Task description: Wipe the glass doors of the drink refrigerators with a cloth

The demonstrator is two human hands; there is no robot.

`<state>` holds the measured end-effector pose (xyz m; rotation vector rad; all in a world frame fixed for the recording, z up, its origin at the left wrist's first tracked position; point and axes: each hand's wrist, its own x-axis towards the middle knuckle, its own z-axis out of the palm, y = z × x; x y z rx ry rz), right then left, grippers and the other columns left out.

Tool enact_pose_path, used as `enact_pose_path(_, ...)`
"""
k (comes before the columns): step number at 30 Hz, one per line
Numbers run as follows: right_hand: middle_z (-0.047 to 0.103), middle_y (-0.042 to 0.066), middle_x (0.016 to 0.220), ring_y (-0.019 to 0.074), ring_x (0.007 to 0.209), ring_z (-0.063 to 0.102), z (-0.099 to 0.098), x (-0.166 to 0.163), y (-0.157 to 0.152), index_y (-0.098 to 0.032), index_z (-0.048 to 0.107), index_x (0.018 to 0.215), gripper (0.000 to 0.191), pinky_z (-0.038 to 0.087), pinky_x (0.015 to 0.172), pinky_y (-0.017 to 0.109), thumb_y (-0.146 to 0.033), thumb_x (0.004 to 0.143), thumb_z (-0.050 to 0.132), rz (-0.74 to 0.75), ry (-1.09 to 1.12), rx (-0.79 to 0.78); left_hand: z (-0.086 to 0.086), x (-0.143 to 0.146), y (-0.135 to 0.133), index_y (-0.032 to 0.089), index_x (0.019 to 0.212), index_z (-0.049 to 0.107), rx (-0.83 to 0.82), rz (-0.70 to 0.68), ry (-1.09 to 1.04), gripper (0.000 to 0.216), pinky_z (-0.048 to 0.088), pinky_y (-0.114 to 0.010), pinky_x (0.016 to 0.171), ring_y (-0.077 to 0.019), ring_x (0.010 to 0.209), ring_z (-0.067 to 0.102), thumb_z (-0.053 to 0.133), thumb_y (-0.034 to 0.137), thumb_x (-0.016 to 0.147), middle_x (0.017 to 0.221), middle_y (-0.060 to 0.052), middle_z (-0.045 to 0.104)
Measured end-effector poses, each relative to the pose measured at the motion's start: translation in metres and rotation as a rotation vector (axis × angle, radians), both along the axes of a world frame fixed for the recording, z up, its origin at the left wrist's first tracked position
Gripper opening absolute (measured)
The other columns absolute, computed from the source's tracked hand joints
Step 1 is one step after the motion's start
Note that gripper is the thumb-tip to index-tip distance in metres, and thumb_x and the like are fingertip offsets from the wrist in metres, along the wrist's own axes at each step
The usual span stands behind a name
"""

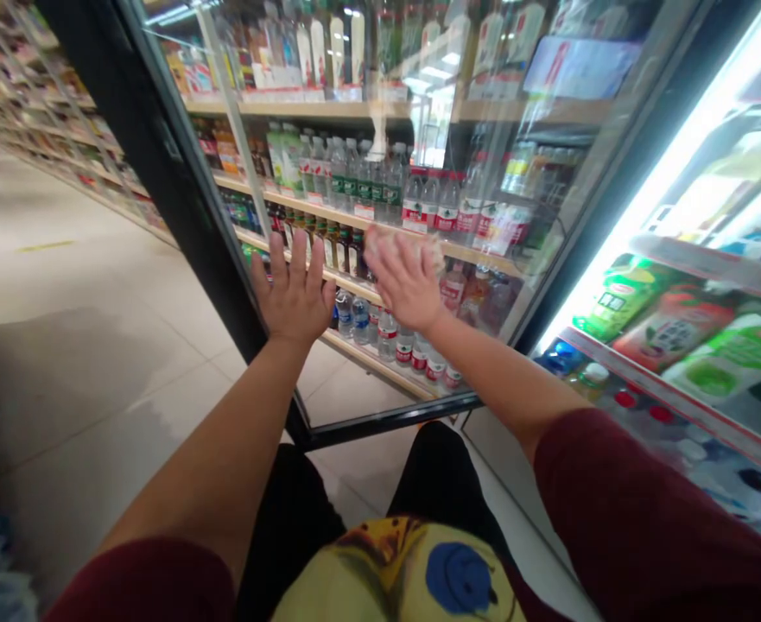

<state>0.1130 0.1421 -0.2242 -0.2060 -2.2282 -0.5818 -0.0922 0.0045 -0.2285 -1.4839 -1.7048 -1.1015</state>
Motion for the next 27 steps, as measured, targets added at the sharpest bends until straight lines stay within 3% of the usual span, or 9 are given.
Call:
enact_pose_path(3, 0.046, -0.014, 0.164, 0.0128, 0.158, 0.039, -0.059, 0.007, -0.011, -0.037, 0.058, 0.154, 0.052, 0.04, 0.131, 0.035, -0.026, 0.106, 0.043, 0.166, -0.281, 0.123, -0.001, -0.001, 0.001, 0.023, 0.165, 0.042, -0.006, 0.017, 0.006, 0.07, -0.011, -0.068, 0.138, -0.0332, 0.168, 0.0, 0.039, 0.059, 0.104, 0.176, -0.011, 0.02)
enact_pose_path(5, 0.052, -0.021, 0.157, 0.0046, 0.153, 0.044, -0.068, 0.016, -0.007, -0.044, 0.064, 0.146, 0.051, 0.046, 0.123, 0.022, -0.025, 0.102, 0.047, 0.21, -0.351, 0.159, -0.001, -0.002, 0.001, 0.024, 0.165, 0.042, -0.005, 0.02, 0.012, 0.069, -0.011, -0.069, 0.138, -0.0336, 0.168, 0.0, 0.041, 0.057, 0.104, 0.176, -0.011, 0.02)
enact_pose_path(8, 0.047, -0.016, 0.163, 0.009, 0.159, 0.036, -0.025, 0.033, 0.018, -0.042, 0.054, 0.157, 0.057, 0.036, 0.133, 0.032, -0.024, 0.104, 0.043, 0.152, -0.285, 0.13, -0.002, -0.003, 0.001, 0.024, 0.165, 0.042, 0.007, 0.014, 0.015, 0.069, -0.011, -0.067, 0.139, -0.0327, 0.168, 0.001, 0.044, 0.055, 0.104, 0.175, -0.011, 0.021)
enact_pose_path(12, 0.022, 0.005, 0.176, 0.0268, 0.168, 0.004, 0.04, 0.048, 0.046, -0.023, 0.024, 0.174, 0.064, 0.002, 0.137, 0.065, -0.025, 0.111, 0.036, -0.053, 0.031, 0.004, 0.001, -0.002, 0.0, 0.025, 0.166, 0.04, -0.016, 0.031, -0.007, 0.07, -0.01, -0.068, 0.139, -0.0336, 0.168, 0.0, 0.046, 0.053, 0.103, 0.176, -0.01, 0.021)
enact_pose_path(15, 0.02, 0.009, 0.176, 0.0311, 0.168, 0.0, 0.029, 0.054, 0.045, -0.02, 0.027, 0.173, 0.064, -0.003, 0.135, 0.068, -0.029, 0.111, 0.039, -0.12, 0.092, -0.035, 0.002, 0.0, -0.001, 0.026, 0.166, 0.04, -0.039, 0.043, -0.033, 0.07, -0.01, -0.069, 0.138, -0.0342, 0.168, 0.0, 0.046, 0.054, 0.102, 0.176, -0.01, 0.02)
enact_pose_path(19, 0.054, -0.007, 0.159, 0.0174, 0.158, 0.039, -0.004, 0.068, 0.042, -0.042, 0.054, 0.158, 0.051, 0.02, 0.14, 0.045, -0.032, 0.108, 0.048, -0.033, -0.149, 0.012, 0.001, 0.0, -0.001, 0.026, 0.165, 0.04, -0.042, 0.048, -0.021, 0.069, -0.009, -0.069, 0.138, -0.0342, 0.168, 0.001, 0.045, 0.054, 0.102, 0.176, -0.01, 0.019)
enact_pose_path(22, 0.049, -0.009, 0.163, 0.02, 0.16, 0.036, 0.014, 0.076, 0.05, -0.043, 0.047, 0.161, 0.057, 0.023, 0.138, 0.054, -0.031, 0.105, 0.046, -0.021, -0.177, 0.017, 0.0, 0.0, -0.001, 0.026, 0.166, 0.039, -0.022, 0.04, -0.004, 0.069, -0.01, -0.067, 0.139, -0.0325, 0.168, 0.0, 0.045, 0.053, 0.102, 0.176, -0.01, 0.02)
enact_pose_path(25, 0.029, -0.002, 0.174, 0.0285, 0.168, 0.008, 0.043, 0.074, 0.055, -0.028, 0.028, 0.171, 0.068, 0.008, 0.135, 0.072, -0.029, 0.104, 0.04, -0.149, 0.059, -0.02, 0.0, 0.001, -0.002, 0.025, 0.167, 0.038, -0.017, 0.041, -0.003, 0.069, -0.011, -0.065, 0.139, -0.0308, 0.168, -0.003, 0.045, 0.052, 0.103, 0.176, -0.009, 0.019)
enact_pose_path(27, 0.025, 0.002, 0.175, 0.0298, 0.168, 0.003, 0.05, 0.068, 0.051, -0.022, 0.027, 0.172, 0.066, 0.0, 0.134, 0.069, -0.032, 0.108, 0.037, -0.19, 0.111, -0.021, 0.001, 0.002, -0.003, 0.026, 0.167, 0.036, -0.045, 0.047, -0.013, 0.069, -0.012, -0.066, 0.139, -0.0309, 0.168, -0.004, 0.044, 0.052, 0.103, 0.177, -0.008, 0.017)
